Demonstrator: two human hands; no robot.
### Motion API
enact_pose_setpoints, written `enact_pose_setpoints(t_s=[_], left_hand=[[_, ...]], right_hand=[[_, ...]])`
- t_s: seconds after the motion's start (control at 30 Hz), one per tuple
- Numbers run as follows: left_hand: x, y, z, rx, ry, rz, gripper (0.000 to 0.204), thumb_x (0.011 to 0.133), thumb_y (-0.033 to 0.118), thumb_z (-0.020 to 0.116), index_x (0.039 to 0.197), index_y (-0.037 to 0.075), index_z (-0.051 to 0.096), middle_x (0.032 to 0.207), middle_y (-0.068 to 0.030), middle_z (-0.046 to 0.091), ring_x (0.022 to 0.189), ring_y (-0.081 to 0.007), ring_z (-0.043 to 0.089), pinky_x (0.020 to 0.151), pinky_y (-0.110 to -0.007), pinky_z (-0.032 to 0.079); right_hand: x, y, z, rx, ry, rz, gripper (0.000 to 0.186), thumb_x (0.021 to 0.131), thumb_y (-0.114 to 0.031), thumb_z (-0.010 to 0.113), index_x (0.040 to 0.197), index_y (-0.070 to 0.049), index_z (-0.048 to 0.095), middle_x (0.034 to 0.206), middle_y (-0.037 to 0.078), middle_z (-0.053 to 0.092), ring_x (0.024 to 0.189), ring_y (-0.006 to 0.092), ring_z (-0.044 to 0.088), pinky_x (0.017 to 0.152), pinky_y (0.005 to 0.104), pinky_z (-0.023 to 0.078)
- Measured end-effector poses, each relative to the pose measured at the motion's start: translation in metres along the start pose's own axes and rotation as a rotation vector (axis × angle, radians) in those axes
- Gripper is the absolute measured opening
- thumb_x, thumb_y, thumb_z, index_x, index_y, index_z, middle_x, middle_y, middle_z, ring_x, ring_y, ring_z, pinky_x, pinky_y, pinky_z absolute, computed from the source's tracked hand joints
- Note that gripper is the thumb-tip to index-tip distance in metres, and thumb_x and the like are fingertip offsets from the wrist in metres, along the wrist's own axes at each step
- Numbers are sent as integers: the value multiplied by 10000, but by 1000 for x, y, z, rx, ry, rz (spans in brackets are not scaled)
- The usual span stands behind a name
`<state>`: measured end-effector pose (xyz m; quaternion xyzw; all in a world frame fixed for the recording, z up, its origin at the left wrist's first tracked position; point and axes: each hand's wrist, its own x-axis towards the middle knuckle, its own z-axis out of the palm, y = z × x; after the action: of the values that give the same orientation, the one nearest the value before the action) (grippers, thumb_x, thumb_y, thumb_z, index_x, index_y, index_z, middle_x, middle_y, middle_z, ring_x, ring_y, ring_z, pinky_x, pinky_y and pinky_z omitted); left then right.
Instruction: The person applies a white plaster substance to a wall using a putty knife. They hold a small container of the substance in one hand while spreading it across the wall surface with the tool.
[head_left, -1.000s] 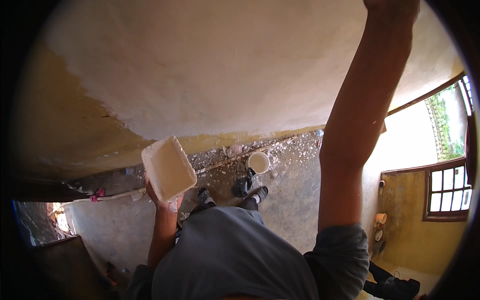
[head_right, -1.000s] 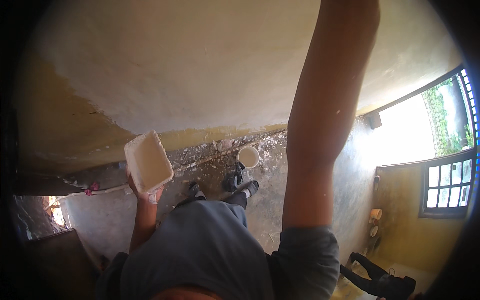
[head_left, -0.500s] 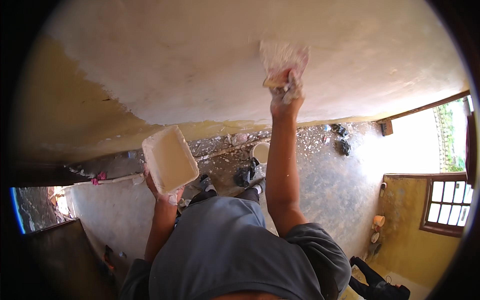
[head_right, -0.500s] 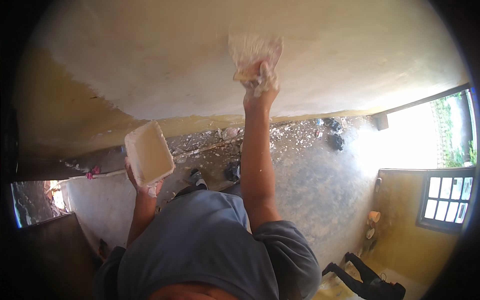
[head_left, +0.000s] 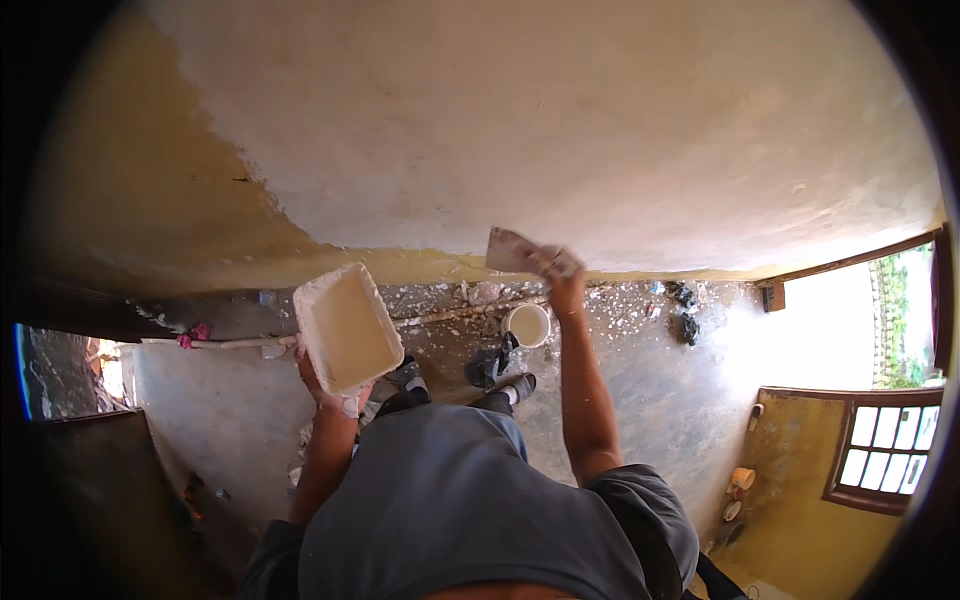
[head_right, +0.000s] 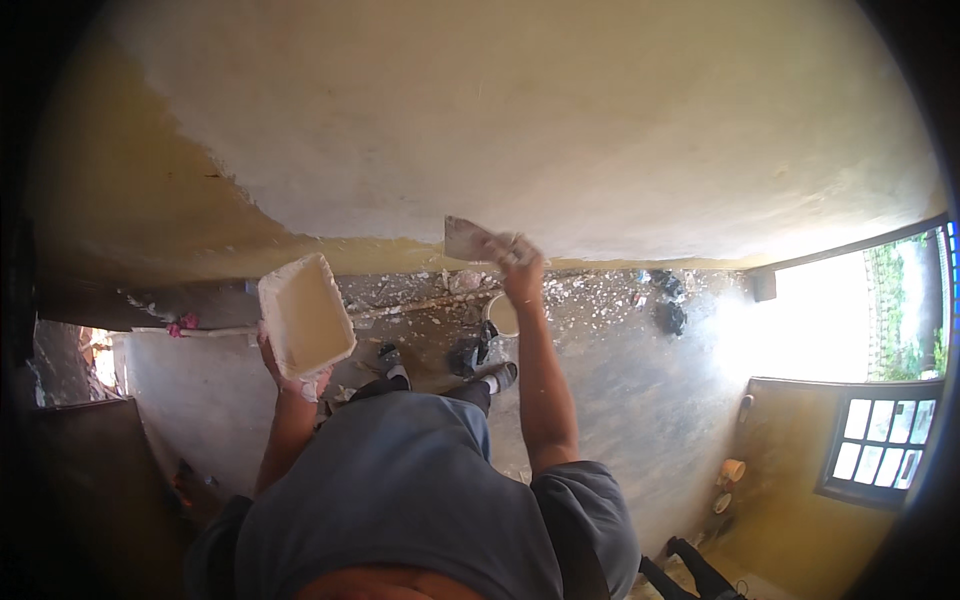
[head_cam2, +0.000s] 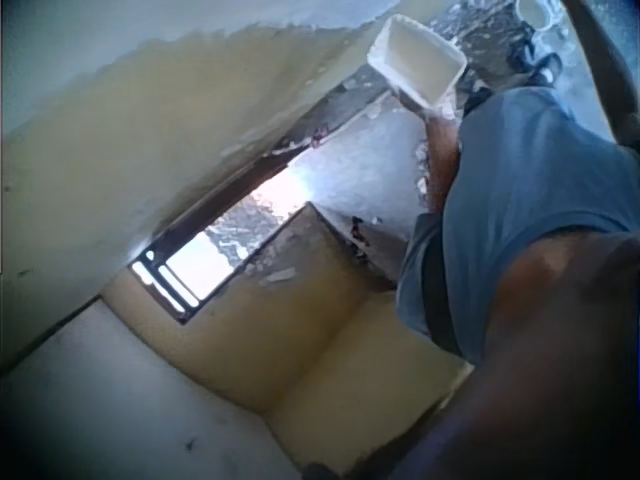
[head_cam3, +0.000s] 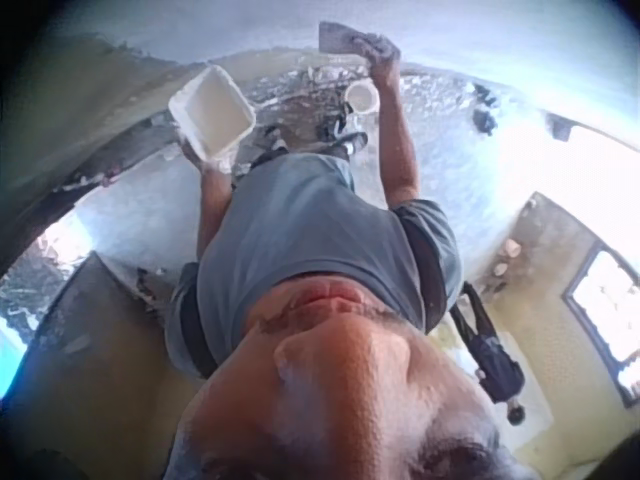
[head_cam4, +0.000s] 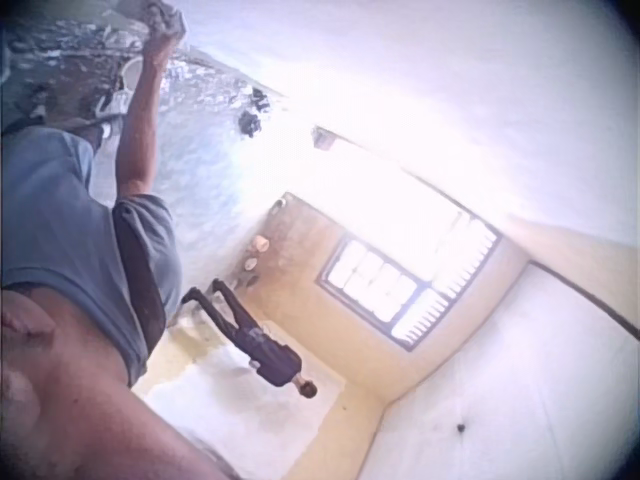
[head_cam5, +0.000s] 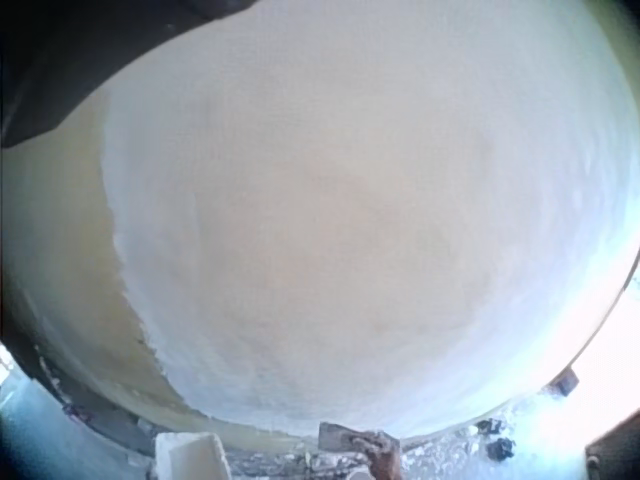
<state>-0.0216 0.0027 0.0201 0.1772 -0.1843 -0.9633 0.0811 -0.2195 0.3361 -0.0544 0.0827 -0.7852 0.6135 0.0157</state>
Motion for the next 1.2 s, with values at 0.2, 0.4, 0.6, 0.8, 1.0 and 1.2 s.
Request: enact_pose_setpoints(t_s=[0.2,0.4,0.6,0.8,1.0,1.2], left_hand=[[9,-4,-14,-29,-49,-2,677,901,620,531,1432,202,475,1336,-46,584,1174,-303,612,868,-552,565],[11,3,-9,-20,-64,-57,693,900,633,532,1435,199,465,1330,-41,585,1148,-293,618,869,-517,565],[5,5,-10,14,-145,-38,684,900,633,535,1419,191,481,1319,-30,586,1165,-272,604,902,-507,546],[6,0,-9,4,19,87,665,916,619,526,1422,190,481,1328,-24,582,1184,-252,592,930,-465,532],[5,0,-15,-17,-13,65,668,912,610,540,1420,180,482,1327,-32,582,1190,-266,589,954,-494,518],[9,4,-26,-51,-108,54,672,920,605,526,1430,172,474,1333,-58,579,1182,-299,600,921,-529,537]], right_hand=[[65,-155,-61,-102,329,-281,173,939,-150,635,1013,0,680,880,70,681,846,138,607,789,290,483],[108,-184,-53,-167,614,-295,161,959,-144,596,970,-6,678,944,85,698,852,163,626,770,323,520],[94,-160,-19,-259,387,-373,209,936,-159,618,1048,3,690,943,128,696,910,256,655,856,370,506],[81,-150,-56,317,636,-333,175,957,-158,637,1026,-3,680,985,79,691,869,193,651,765,342,522],[57,-82,29,-610,69,-503,108,900,-75,664,1007,-68,656,968,147,703,841,311,686,696,391,575],[74,-75,42,-720,386,-752,88,901,-72,685,986,-54,671,934,140,707,815,338,682,697,415,569]])
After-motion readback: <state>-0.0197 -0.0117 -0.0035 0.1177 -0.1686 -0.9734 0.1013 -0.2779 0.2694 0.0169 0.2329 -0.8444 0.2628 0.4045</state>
